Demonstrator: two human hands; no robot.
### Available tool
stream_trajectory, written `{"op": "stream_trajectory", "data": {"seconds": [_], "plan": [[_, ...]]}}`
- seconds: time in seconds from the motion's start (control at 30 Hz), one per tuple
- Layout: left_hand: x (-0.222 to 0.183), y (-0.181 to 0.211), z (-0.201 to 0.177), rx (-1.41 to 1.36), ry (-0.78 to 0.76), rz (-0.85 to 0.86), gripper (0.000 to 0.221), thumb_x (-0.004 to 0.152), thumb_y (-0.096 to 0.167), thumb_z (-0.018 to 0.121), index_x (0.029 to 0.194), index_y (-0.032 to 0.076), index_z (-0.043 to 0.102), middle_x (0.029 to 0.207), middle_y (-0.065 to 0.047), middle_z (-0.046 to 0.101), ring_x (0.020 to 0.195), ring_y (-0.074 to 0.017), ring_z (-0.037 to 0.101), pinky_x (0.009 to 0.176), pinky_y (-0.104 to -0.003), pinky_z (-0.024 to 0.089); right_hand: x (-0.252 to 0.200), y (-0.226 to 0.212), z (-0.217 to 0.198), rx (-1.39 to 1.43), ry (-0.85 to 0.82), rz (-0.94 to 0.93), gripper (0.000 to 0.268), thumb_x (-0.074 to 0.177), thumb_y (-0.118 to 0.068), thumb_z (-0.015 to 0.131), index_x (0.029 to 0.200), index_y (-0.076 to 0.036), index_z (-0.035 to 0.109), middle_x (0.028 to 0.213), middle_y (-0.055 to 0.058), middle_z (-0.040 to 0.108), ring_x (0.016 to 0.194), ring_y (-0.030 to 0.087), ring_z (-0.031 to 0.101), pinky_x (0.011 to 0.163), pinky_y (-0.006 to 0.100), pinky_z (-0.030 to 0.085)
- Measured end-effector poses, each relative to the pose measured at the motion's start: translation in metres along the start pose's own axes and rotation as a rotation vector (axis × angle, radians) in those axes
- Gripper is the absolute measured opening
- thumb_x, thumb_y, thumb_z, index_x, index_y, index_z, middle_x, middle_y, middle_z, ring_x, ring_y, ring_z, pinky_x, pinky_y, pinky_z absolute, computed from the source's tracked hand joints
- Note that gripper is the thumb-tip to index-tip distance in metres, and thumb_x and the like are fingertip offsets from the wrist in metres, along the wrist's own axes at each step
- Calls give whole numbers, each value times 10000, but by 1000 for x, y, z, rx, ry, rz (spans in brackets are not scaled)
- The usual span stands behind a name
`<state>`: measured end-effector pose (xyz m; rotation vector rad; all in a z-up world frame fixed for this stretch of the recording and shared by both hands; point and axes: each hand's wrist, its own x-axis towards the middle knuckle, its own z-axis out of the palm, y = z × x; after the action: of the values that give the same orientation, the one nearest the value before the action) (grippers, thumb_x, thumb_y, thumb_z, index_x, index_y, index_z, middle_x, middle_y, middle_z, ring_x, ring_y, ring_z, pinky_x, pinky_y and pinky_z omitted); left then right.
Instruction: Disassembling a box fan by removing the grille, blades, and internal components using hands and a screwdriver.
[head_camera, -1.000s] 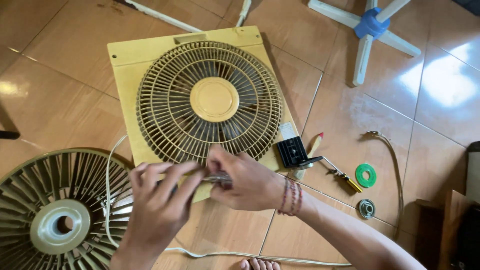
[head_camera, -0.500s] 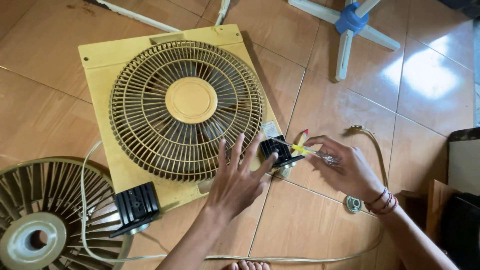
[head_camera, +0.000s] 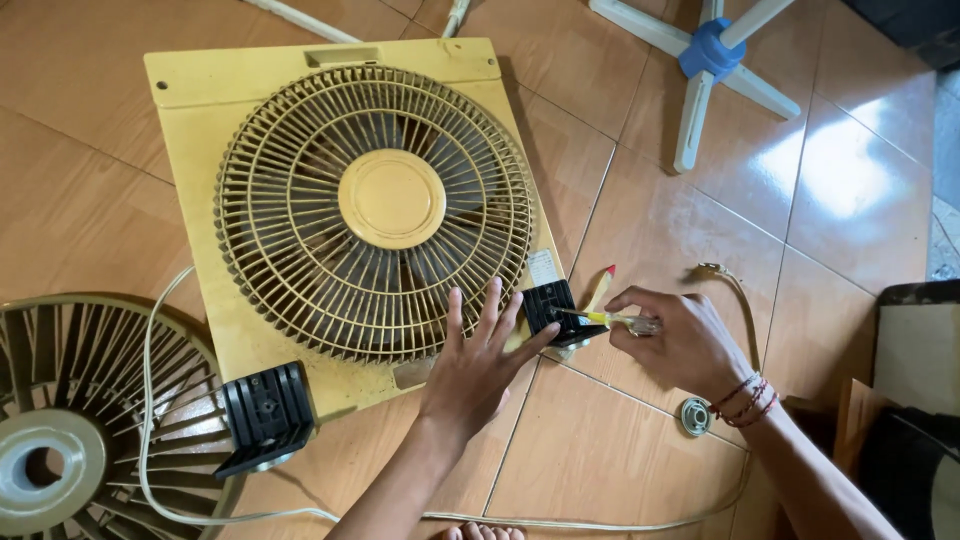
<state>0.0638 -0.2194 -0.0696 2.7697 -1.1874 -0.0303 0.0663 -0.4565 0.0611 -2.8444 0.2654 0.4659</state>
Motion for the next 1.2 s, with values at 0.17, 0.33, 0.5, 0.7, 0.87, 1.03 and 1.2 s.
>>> {"op": "stream_trajectory", "data": {"seconds": [0.17,0.33,0.5,0.7,0.87,1.03,1.2], "plan": [[-4,1,-10,80,-23,-8,885,766,429,756,1540,414,326,1573,-117,416,1553,-401,140,1160,-735,159,4,-2,-5,13,-27,-28,222,774,-367,742,968,-260,741,565,129,689,644,391,710,722,470,556],[-4,-1,-6,136,-24,2,888,754,444,736,1541,413,326,1577,-100,416,1558,-401,129,1166,-731,166,5,-4,-7,24,-51,-47,201,790,-377,734,934,-238,756,529,120,686,582,359,703,697,440,558],[-7,-2,-11,164,-10,20,905,714,474,760,1525,379,372,1576,-107,415,1551,-413,143,1164,-738,172,6,-11,-11,-4,-105,-27,202,796,-345,737,954,-219,744,580,166,687,631,374,722,706,442,571],[-7,-3,-9,128,-12,33,865,748,460,737,1530,341,387,1581,-136,385,1551,-424,102,1161,-751,140,36,-13,-18,-199,-317,-12,161,797,-366,680,904,-269,751,676,101,770,778,358,754,739,466,581],[-5,-3,-9,110,-24,36,834,774,448,699,1536,338,379,1592,-160,361,1551,-433,90,1158,-764,126,49,-32,-15,-358,-424,-24,371,904,-432,583,1077,-173,786,936,233,769,953,439,737,855,520,591],[-5,-4,-19,106,-48,21,824,788,449,676,1542,342,363,1596,-166,347,1550,-433,90,1159,-767,129,62,-28,2,-632,-390,-398,270,915,-369,621,934,-135,755,812,189,725,830,423,741,751,500,620],[-5,-6,-23,9,-111,45,765,824,403,665,1533,318,390,1584,-179,367,1550,-428,99,1155,-766,134,64,-31,-19,-655,-442,-508,213,935,-333,626,984,-163,745,834,169,724,839,458,723,781,545,615]]}}
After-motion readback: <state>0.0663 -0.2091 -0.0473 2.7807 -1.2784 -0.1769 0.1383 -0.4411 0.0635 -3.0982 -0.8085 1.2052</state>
